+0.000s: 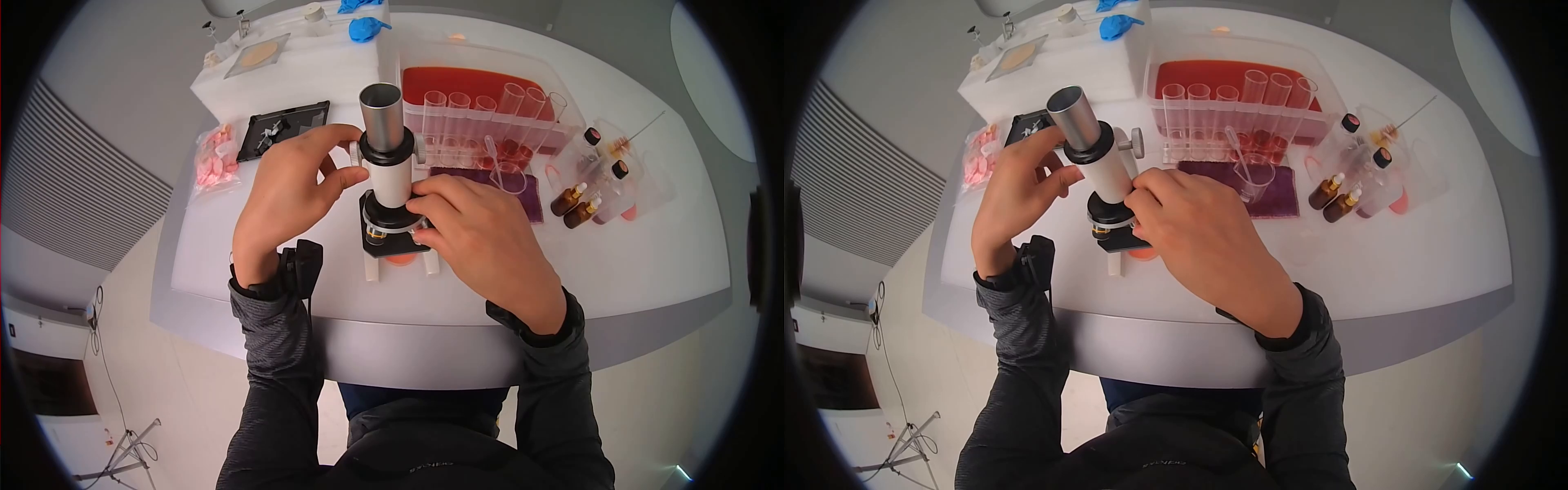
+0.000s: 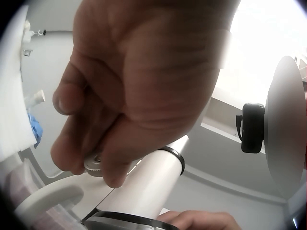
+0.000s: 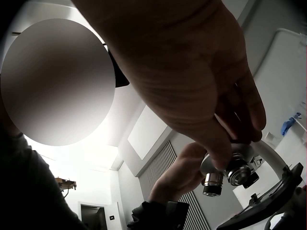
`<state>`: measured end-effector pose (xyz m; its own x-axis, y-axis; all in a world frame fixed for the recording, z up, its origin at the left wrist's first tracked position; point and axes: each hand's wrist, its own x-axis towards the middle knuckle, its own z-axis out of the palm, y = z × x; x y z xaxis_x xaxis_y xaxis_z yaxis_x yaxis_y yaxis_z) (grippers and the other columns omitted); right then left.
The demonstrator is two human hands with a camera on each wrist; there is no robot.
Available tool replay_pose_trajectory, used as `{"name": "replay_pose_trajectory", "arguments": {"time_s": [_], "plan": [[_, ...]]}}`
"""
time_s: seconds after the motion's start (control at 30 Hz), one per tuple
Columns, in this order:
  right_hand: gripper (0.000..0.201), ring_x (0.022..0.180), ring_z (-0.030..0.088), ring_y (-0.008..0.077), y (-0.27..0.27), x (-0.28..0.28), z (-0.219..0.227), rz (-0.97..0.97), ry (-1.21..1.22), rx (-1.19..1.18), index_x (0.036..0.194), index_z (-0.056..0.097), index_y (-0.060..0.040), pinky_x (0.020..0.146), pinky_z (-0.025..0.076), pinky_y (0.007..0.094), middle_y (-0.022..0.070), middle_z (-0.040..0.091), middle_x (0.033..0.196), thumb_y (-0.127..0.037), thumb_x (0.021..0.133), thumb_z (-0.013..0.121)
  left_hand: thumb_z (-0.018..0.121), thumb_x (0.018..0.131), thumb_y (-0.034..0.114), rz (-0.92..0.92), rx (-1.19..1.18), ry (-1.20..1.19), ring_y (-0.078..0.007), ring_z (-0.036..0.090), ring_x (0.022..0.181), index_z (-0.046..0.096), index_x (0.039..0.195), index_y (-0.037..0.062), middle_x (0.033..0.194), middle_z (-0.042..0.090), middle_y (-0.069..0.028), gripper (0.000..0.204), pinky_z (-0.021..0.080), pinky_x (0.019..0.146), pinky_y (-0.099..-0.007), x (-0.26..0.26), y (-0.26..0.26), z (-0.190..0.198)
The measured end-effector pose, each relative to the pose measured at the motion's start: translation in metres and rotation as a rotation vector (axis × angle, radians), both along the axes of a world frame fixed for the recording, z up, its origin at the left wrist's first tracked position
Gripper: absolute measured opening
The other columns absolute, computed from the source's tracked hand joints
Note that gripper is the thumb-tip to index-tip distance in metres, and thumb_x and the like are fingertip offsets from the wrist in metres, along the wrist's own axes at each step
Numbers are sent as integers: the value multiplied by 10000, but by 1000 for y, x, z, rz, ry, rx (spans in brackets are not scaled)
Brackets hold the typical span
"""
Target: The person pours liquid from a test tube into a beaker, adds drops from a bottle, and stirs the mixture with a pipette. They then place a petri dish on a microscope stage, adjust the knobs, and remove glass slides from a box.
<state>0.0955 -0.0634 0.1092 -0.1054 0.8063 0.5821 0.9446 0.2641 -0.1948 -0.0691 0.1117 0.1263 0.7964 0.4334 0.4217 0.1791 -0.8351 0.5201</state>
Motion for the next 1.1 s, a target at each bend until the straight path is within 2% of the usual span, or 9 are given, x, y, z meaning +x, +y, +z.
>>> {"name": "replay_pose_trajectory", "arguments": {"time_s": [0.1, 0.23, 0.43, 0.6, 0.7, 0.8, 0.9, 1.1], "plan": [[231, 842, 632, 231, 0, -1, 1, -2, 1, -8, 918, 622, -9, 693, 528, 337, 75, 589, 924, -71, 721, 726, 701, 870, 154, 0, -49, -6, -196, 611, 549, 627, 1130, -16, 828, 665, -137, 319, 450, 546, -341, -1, 0, 0], [303, 862, 640, 271, -2, 0, 1, -3, 31, -73, 1003, 646, -15, 725, 514, 365, 77, 632, 1043, -119, 743, 762, 706, 868, 165, 6, -190, 89, -196, 613, 563, 640, 1106, -16, 845, 665, -141, 305, 443, 537, -344, 0, -1, 4], [307, 858, 639, 270, -1, 0, 1, -6, 23, -83, 1005, 647, -14, 724, 513, 365, 78, 631, 1038, -118, 741, 764, 731, 841, 165, 26, -7, 13, -199, 609, 578, 653, 1097, 6, 855, 668, -136, 312, 444, 548, -334, 0, -2, 1], [299, 855, 639, 266, -2, 0, 0, -7, 19, -84, 999, 649, -14, 723, 513, 361, 77, 632, 1031, -117, 742, 762, 736, 834, 162, 30, -22, -18, -206, 605, 578, 655, 1100, 12, 872, 677, -127, 315, 451, 558, -330, 0, -2, 1], [261, 839, 631, 228, 0, 0, 0, 4, -4, -22, 918, 622, -5, 696, 527, 336, 75, 587, 921, -99, 714, 755, 736, 835, 162, 27, -129, 43, -210, 605, 577, 650, 1110, 14, 877, 679, -126, 325, 451, 559, -332, -1, -2, 4], [253, 842, 633, 224, 0, -1, 0, 3, -14, -21, 917, 625, -7, 696, 528, 333, 72, 589, 925, -101, 721, 753, 738, 831, 159, 31, -152, 76, -213, 607, 578, 645, 1120, 16, 881, 680, -128, 336, 451, 560, -333, -1, -2, 5], [295, 855, 638, 263, -1, -1, 0, -12, 21, -83, 996, 651, -19, 722, 513, 366, 66, 635, 1034, -119, 739, 758, 744, 823, 156, 24, -62, 36, -212, 606, 577, 645, 1118, 21, 886, 682, -126, 340, 450, 562, -331, -1, 0, 2], [298, 854, 638, 261, -1, -1, 0, -18, 11, -94, 996, 650, -24, 720, 513, 365, 62, 635, 1034, -111, 734, 761, 749, 816, 152, 63, -7, 13, -201, 600, 574, 654, 1105, 34, 888, 684, -113, 327, 448, 562, -321, 0, -3, 4]]}}
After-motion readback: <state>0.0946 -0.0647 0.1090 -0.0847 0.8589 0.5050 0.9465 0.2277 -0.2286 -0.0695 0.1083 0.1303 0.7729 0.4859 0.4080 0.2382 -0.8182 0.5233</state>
